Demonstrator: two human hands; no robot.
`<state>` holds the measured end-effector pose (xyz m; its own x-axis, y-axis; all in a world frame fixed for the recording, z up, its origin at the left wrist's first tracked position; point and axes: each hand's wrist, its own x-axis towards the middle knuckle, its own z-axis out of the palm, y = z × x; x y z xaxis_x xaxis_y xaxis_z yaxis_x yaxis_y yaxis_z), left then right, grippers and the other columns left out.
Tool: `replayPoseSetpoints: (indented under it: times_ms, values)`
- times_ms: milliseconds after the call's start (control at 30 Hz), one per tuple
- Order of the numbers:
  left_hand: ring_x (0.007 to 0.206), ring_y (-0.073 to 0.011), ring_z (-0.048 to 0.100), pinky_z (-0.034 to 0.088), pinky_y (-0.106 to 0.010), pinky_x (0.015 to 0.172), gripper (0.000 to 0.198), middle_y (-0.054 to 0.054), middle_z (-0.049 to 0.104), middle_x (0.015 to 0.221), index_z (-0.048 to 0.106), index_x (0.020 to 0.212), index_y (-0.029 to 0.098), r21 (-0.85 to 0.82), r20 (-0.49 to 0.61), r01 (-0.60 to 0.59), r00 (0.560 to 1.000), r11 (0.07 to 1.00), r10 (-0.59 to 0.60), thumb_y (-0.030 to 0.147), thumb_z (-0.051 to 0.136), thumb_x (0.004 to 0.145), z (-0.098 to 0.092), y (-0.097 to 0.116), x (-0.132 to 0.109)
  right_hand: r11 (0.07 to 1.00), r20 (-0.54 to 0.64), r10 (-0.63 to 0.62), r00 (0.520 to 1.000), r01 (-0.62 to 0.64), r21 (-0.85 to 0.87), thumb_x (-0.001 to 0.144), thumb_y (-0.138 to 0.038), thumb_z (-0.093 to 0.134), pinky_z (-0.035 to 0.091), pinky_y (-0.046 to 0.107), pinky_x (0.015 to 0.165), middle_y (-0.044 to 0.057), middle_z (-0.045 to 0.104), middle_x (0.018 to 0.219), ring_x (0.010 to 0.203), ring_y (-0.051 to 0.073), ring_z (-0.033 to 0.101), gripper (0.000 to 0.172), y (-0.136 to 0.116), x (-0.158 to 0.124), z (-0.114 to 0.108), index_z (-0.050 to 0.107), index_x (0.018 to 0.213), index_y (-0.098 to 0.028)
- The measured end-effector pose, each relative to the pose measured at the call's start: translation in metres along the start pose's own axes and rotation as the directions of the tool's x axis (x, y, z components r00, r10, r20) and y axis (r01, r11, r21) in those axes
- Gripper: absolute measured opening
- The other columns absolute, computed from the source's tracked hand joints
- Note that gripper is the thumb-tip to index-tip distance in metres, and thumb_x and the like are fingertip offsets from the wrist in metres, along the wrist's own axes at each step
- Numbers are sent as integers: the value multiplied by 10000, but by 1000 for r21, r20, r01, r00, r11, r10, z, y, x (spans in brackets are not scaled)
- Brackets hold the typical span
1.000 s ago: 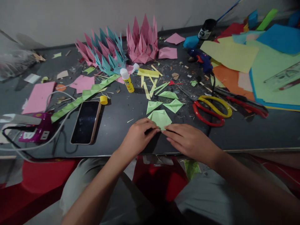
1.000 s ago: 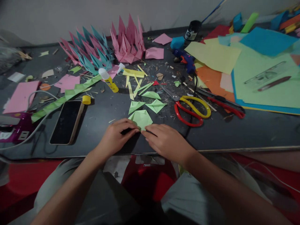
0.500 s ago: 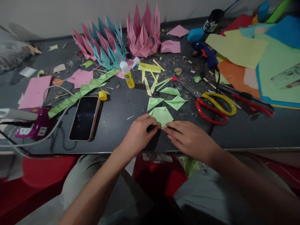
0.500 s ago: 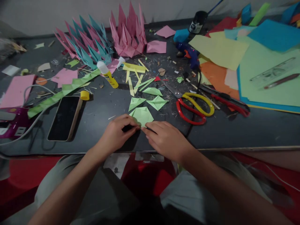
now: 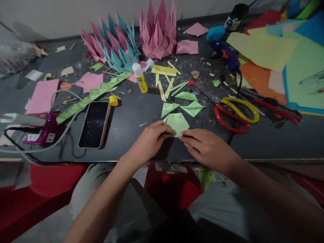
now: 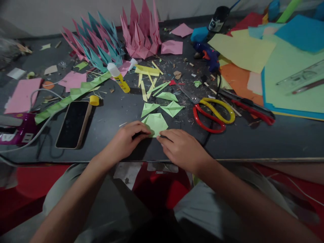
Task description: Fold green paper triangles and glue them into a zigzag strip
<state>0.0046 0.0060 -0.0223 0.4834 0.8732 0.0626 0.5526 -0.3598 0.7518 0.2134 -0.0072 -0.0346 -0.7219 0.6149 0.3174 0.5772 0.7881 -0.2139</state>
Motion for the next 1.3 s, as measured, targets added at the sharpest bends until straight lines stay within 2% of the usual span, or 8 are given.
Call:
replayPoseSetpoints:
  times_ms: [267,467,600,700,767,867,1033,1300]
  values:
    - [878,-124,567,447,-261,796,179,-24,579,938,585,885,184,22,5,-45,999,999,45,51,480,827,-3,-4,-4,978,59,134,989,-141,154,884,-200,421,502,315,851,69,667,1055,979,166,607,268,8,-2,-7,608,1072,-159]
    - [833,-117,572,445,-237,757,135,-13,595,900,578,825,178,52,-54,-56,997,997,58,63,510,804,-2,0,-6,999,88,14,996,-11,-36,837,-107,432,494,358,816,117,656,1053,971,222,602,252,-2,4,-6,634,984,-135]
    - [742,-109,564,444,-218,688,95,-6,604,818,571,833,177,74,-266,-5,964,997,24,114,503,814,-2,6,-8,998,147,43,988,-37,-42,825,-107,453,490,359,771,114,665,990,920,235,611,212,-5,11,-8,639,919,-143]
    - [754,-131,560,441,-240,689,91,-19,612,815,582,854,171,156,-413,133,909,979,-58,182,492,842,-2,5,-6,991,76,79,994,-86,98,850,-162,458,482,326,781,78,672,953,894,204,614,181,-1,16,-11,638,871,-165]
    - [800,-160,562,438,-266,715,112,-33,614,820,601,839,166,238,-390,193,917,952,-89,207,497,849,-2,2,-4,967,-38,152,988,-141,210,856,-188,463,474,297,791,56,671,928,874,175,614,168,5,21,-14,631,851,-186]
    - [809,-181,564,436,-278,715,115,-48,607,811,625,796,159,320,-351,230,930,919,-110,229,540,829,-1,-2,1,919,-165,306,938,-246,307,857,-232,464,465,283,774,58,653,898,870,170,605,164,16,33,-16,623,851,-190]
    - [748,-174,574,425,-262,633,210,-46,597,784,645,779,160,315,-348,289,921,904,-174,334,541,833,-1,2,3,874,46,461,886,-462,149,847,-362,467,442,309,657,88,628,925,807,214,602,262,30,56,-8,640,888,-170]
    - [726,-184,587,376,-249,548,193,-28,630,748,633,750,184,341,-336,392,900,854,-279,372,599,779,0,12,1,860,86,495,864,-502,93,774,-283,529,381,263,578,45,594,779,661,163,546,124,28,59,2,586,720,-186]
